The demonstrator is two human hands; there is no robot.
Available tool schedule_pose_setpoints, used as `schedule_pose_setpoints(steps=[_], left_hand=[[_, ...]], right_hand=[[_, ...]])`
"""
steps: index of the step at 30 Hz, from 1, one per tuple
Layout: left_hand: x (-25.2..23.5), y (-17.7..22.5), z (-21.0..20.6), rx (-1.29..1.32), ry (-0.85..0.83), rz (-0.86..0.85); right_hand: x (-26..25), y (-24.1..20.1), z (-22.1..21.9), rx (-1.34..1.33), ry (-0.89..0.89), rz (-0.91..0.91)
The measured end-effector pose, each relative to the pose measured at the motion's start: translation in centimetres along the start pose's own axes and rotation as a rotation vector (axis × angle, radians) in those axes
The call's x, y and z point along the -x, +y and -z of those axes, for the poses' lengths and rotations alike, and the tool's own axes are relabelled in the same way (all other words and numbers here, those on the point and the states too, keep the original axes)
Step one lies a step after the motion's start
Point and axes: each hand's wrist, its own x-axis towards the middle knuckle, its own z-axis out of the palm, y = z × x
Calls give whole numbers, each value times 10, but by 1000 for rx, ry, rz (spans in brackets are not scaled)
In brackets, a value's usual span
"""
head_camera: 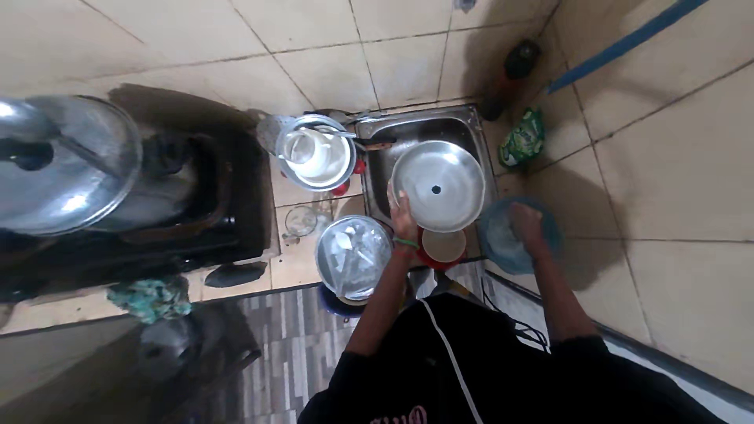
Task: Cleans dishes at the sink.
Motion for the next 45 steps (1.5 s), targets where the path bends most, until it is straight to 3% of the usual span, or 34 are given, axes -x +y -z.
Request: schedule_pose_setpoints(steps=[2, 4, 7, 9, 13, 17, 21, 24, 26, 30, 33, 36, 39, 42, 45], left_hand=[[3, -3, -4, -43, 11, -47], [6, -6, -10, -99, 21, -106], [10, -4, -18, -118, 42, -132], [13, 2, -19, -140, 91, -81], [8, 27, -10, 19, 93, -3], [17, 24, -13, 73, 13, 6], [12, 26, -13, 34, 41, -6], [2, 23, 6, -27, 140, -2], [-2, 19, 19, -81, 180, -26], [3, 24, 21, -95, 45, -44], [7, 31, 8, -62, -123, -48], [6, 35, 14, -105, -173, -70], [7, 40, 22, -81, -123, -35], [-7, 36, 24, 17, 71, -99], [-17, 36, 29, 67, 216, -95]], right_hand=[[19, -46, 11, -259, 107, 171], [32, -84, 6, -349, 51, 383], [25, -104, -44, -238, -234, 714], [28, -101, -82, -42, -333, 798], [18, -107, -85, 292, -249, 756], [-3, -125, -80, 292, -172, 676], [31, -155, -105, 211, -262, 690], [45, -149, -91, 291, -505, 681], [31, -127, -73, 282, -506, 787], [-37, -103, -51, 261, -161, 950], [-27, -140, -51, 298, -175, 876], [-4, -147, -82, 167, -227, 1153], [-12, -148, -74, 255, -258, 1137], [-38, -143, -63, 333, -108, 987], [3, -141, -62, 305, -306, 866]])
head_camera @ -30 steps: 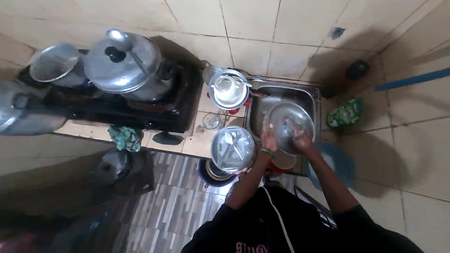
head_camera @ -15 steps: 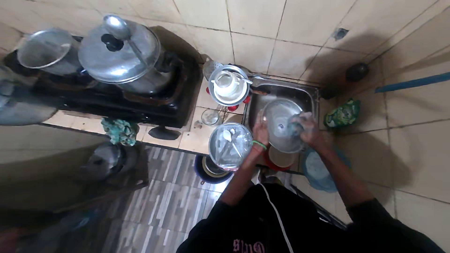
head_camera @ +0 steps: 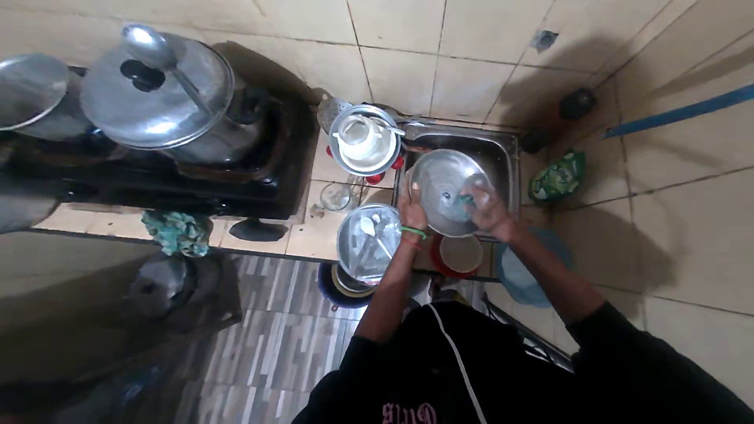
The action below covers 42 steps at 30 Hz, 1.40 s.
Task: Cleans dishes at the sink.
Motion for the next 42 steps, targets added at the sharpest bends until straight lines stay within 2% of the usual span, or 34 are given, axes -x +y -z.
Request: schedule_pose_setpoints(steps=[2, 3, 5, 6, 8, 11, 13, 14, 15, 17, 19, 21, 22, 23, 25, 26, 28, 29, 30, 31, 33, 35, 37, 38, 40, 42], left_hand=[[5, 1, -2, -33, -28, 37], [13, 2, -5, -57, -78, 53], [26, 3, -8, -87, -171, 67], [27, 5, -9, -58, -166, 64], [24, 7, -4, -36, -112, 21], [8, 10, 6, -63, -5, -33], [8, 7, 4, -103, -18, -12], [13, 4, 1, -133, -58, 12], [19, 1, -4, -161, -101, 29], [27, 0, -10, -150, -159, 52], [27, 6, -6, -94, -129, 54], [16, 10, 4, -101, -50, 16], [10, 12, 9, -103, -21, -1], [6, 11, 11, -104, -21, 7], [9, 3, 7, -138, -67, 33], [13, 0, 2, -153, -99, 48], [23, 4, -5, -112, -146, 46], [26, 9, -3, -88, -136, 45], [24, 13, 1, -92, -110, 40], [20, 16, 8, -113, -95, 21], [13, 16, 15, -148, -86, 30], [15, 6, 10, -179, -114, 64], [21, -1, 1, -144, -159, 92], [24, 0, 1, -130, -171, 91], [21, 14, 9, -108, -138, 65], [5, 19, 19, -109, -103, 8]], right_hand=[[5, -32, -11, -140, -121, 28], [2, -37, -17, -170, -89, 70], [-19, -23, -19, -100, 97, 139], [-32, -12, -12, -26, 171, 120], [-43, 4, 2, 139, 193, -22], [-7, -7, 2, 125, 13, -101], [6, -39, -2, -20, -198, -75], [4, -47, -7, -105, -232, -17], [-3, -48, -11, -157, -188, 53], [-35, -24, -15, -85, 19, 146], [-53, 5, -7, 112, 119, 62], [-39, 4, 4, 212, -27, -120], [-24, -7, 6, 182, -110, -146], [-13, -20, 6, 117, -201, -130], [-7, -35, -3, -95, -286, 23], [-15, -34, -9, -168, -247, 92], [-34, -16, -18, -144, 22, 187], [-36, -3, -16, -48, 137, 178], [-33, 2, -9, 62, 159, 112], [-27, 1, -3, 132, 105, 22], [-14, -17, 1, 110, -109, -90], [-15, -25, -7, -63, -226, 47], [-26, -13, -22, -146, -88, 220], [-32, -6, -23, -94, 17, 223], [-35, 0, -10, 75, 80, 69], [-26, -4, -1, 84, -24, -42]])
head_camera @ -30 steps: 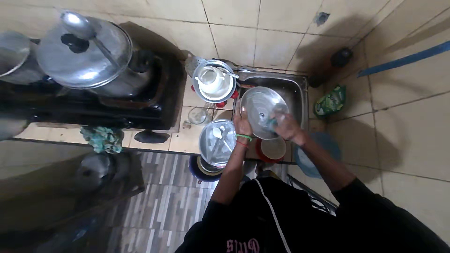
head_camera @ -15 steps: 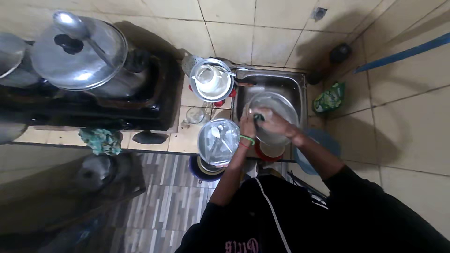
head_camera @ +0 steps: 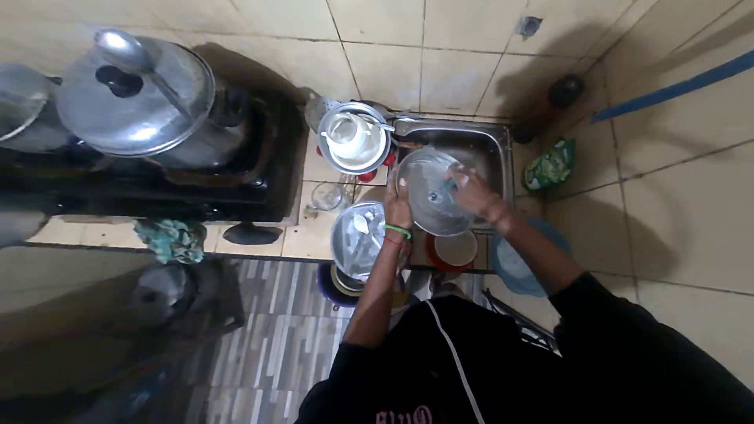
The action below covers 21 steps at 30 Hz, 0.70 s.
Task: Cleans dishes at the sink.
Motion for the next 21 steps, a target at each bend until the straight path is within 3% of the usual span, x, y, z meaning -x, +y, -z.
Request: schedule_pose_setpoints(steps=[3, 5, 8, 11, 13, 15, 17, 19, 21], left_hand=[[-18, -7, 1, -38, -15, -14], [-27, -7, 1, -127, -50, 26], [-32, 10, 2, -171, -112, 87], [-40, 24, 0, -206, -183, 85], [-40, 31, -1, -339, -158, -78], [-45, 29, -1, -410, -74, -437], [-47, 36, -4, -367, -43, -614], [-50, 41, -12, -313, 48, -572], [-46, 51, -17, -329, 151, -340]], right_hand=[[27, -21, 1, -256, -267, 165], [36, -42, 5, -366, -452, 153], [32, -43, 6, -188, -338, 235], [12, -24, 29, -388, -344, 171], [4, -16, 57, -556, -375, 111], [-3, -2, 71, -678, -337, 149], [-5, 0, 83, -725, -255, 204], [-7, 2, 87, -750, -40, 247], [-12, 11, 85, -840, 269, 200]])
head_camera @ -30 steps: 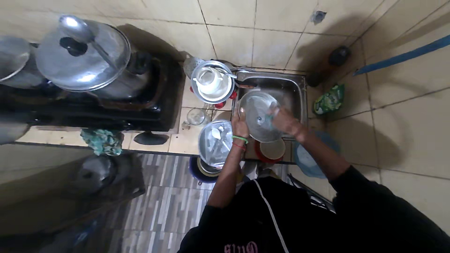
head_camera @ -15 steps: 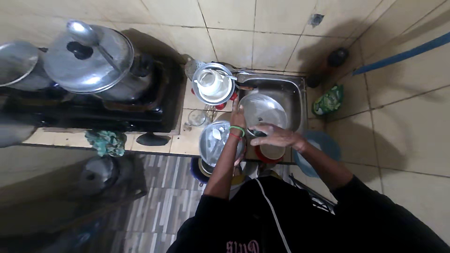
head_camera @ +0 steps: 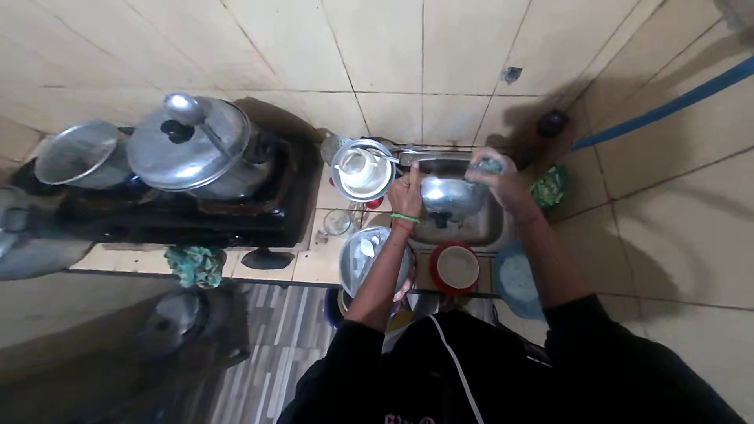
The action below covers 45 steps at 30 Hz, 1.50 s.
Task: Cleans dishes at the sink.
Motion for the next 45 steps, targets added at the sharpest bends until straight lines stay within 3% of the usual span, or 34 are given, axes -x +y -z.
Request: schedule_pose_setpoints(steps=[3, 5, 7, 11, 13, 15, 17, 18, 23, 24, 28, 32, 34, 38, 40, 45], left_hand=[[2, 21, -1, -77, 46, 312], [8, 36, -7, -110, 41, 381], [16, 50, -18, -168, 42, 331], [19, 62, -16, -287, 22, 199], [18, 57, -15, -266, 56, 149], [15, 52, -11, -214, 109, 193], [11, 50, -5, -188, 172, 242], [12, 51, -3, -204, 185, 253], [19, 67, -3, -381, 71, 174], [17, 61, -4, -382, 94, 140], [9, 42, 1, -272, 205, 101], [18, 59, 3, -385, 85, 123], [10, 52, 6, -337, 122, 127], [-10, 36, 25, 92, 233, 298], [-14, 32, 28, 264, 284, 376], [-20, 24, 26, 542, 409, 614]], right_hand=[[8, -1, -10, -41, 334, 39], [24, -17, -37, 116, 424, -41], [18, -12, -61, 166, 455, 58], [11, -6, -95, 512, 335, 421], [-4, 0, -93, 559, 341, 560], [-14, 2, -72, 465, 348, 419], [-14, -1, -50, 339, 388, 94], [-13, -4, -49, 348, 396, 17], [4, -15, -94, 726, 289, 451], [-3, -11, -91, 665, 279, 445], [-27, -7, -62, 465, 380, 35], [-2, -25, -104, 784, 288, 372], [-18, -20, -98, 692, 291, 382], [-34, -9, -50, 1, 447, -166], [-33, 8, -48, -277, 569, -361], [-21, 36, -66, -911, 664, -388]])
